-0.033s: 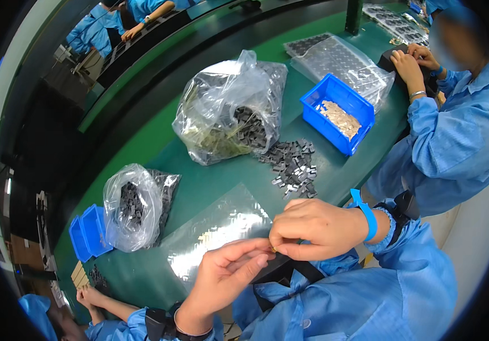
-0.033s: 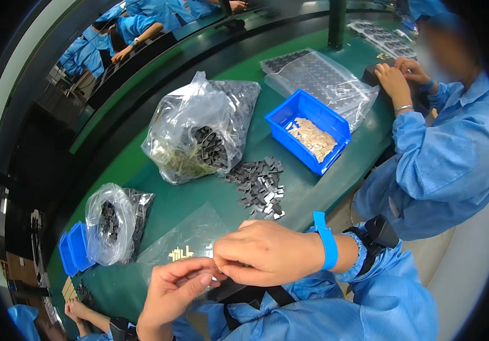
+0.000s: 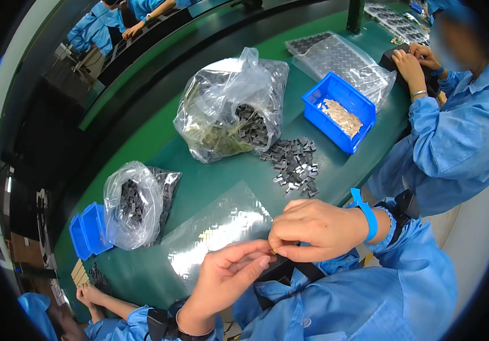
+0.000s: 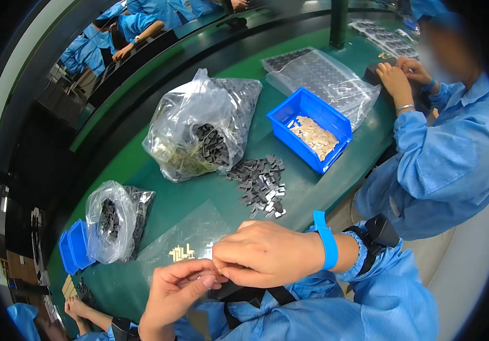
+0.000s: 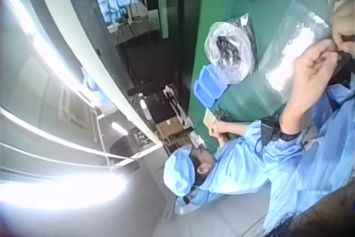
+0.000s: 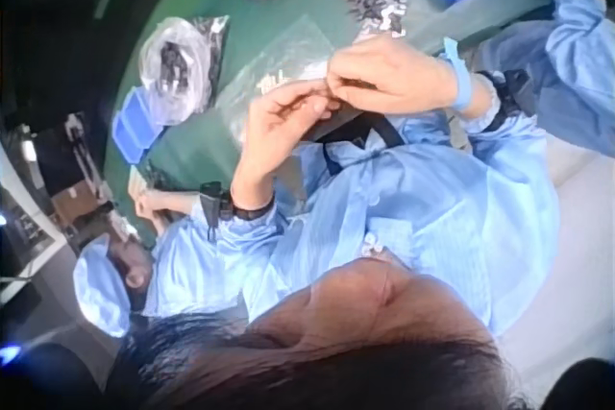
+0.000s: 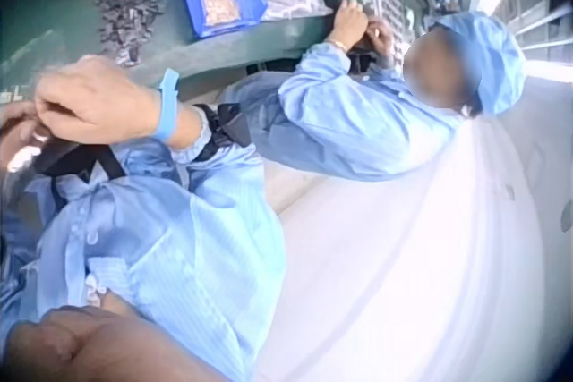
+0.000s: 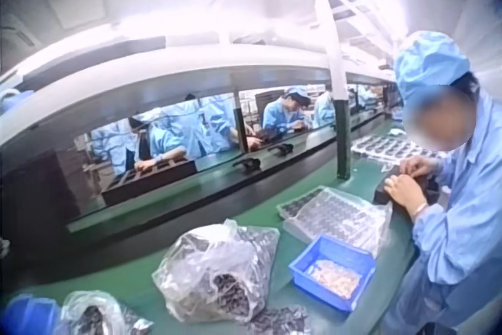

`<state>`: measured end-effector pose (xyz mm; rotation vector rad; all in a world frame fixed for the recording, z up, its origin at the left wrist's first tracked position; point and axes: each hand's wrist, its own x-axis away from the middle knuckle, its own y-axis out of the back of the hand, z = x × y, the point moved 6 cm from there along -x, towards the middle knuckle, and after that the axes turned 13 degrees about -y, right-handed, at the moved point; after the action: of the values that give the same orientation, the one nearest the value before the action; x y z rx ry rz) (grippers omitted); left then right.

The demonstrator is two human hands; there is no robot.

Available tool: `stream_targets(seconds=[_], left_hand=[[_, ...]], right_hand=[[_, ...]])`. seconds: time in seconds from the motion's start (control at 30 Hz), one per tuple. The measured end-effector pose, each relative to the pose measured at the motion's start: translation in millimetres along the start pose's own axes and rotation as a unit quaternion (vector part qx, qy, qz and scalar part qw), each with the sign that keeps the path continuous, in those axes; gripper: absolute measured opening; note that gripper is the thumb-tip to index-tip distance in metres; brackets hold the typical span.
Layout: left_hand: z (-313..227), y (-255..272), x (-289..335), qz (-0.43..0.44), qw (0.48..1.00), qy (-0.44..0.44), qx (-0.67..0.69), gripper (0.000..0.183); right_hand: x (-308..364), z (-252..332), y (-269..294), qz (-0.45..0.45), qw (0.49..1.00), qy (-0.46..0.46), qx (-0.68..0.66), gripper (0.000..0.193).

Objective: Assembling small components at a factory workstation.

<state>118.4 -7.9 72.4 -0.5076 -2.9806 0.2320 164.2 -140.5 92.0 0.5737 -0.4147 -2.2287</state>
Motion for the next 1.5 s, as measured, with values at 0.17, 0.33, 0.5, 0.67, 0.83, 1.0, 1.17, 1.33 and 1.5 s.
stream_targets(seconds=[0.17, 0.33, 0.5, 0.67, 0.83, 1.0, 1.17, 1.33, 1.5], left_hand=[[9, -1, 11, -0.047, 0.999, 0.007, -0.006, 0.015], [14, 4, 25, -0.121, 0.99, -0.043, -0.054, 0.01], [7, -1, 22, -0.129, 0.979, -0.091, -0.13, 0.01], [-1, -6, 20, -0.12, 0.956, -0.156, -0.217, 0.01], [-13, -9, 24, -0.111, 0.903, -0.206, -0.359, 0.01], [0, -8, 24, -0.127, 0.904, -0.239, -0.331, 0.013], [-1, -11, 30, -0.16, 0.888, -0.291, -0.318, 0.016], [7, -8, 30, -0.162, 0.893, -0.29, -0.303, 0.017], [0, -3, 41, -0.177, 0.898, -0.331, -0.23, 0.014]], right_hand=[[-2, 5, -11, 0.027, 0.999, -0.008, 0.018, 0.01], [1, 10, -15, -0.093, 0.992, 0.026, 0.08, 0.01], [14, 18, -18, -0.176, 0.97, 0.045, 0.161, 0.013], [14, 19, -18, -0.194, 0.965, 0.036, 0.171, 0.015], [9, 22, -23, -0.173, 0.965, 0.023, 0.195, 0.014], [6, 19, -20, -0.173, 0.961, 0.006, 0.216, 0.015], [-4, 34, -22, -0.157, 0.961, -0.002, 0.229, 0.017], [-7, 28, -26, -0.167, 0.96, -0.007, 0.225, 0.017], [-2, 20, -13, -0.222, 0.961, -0.035, 0.159, 0.014]])
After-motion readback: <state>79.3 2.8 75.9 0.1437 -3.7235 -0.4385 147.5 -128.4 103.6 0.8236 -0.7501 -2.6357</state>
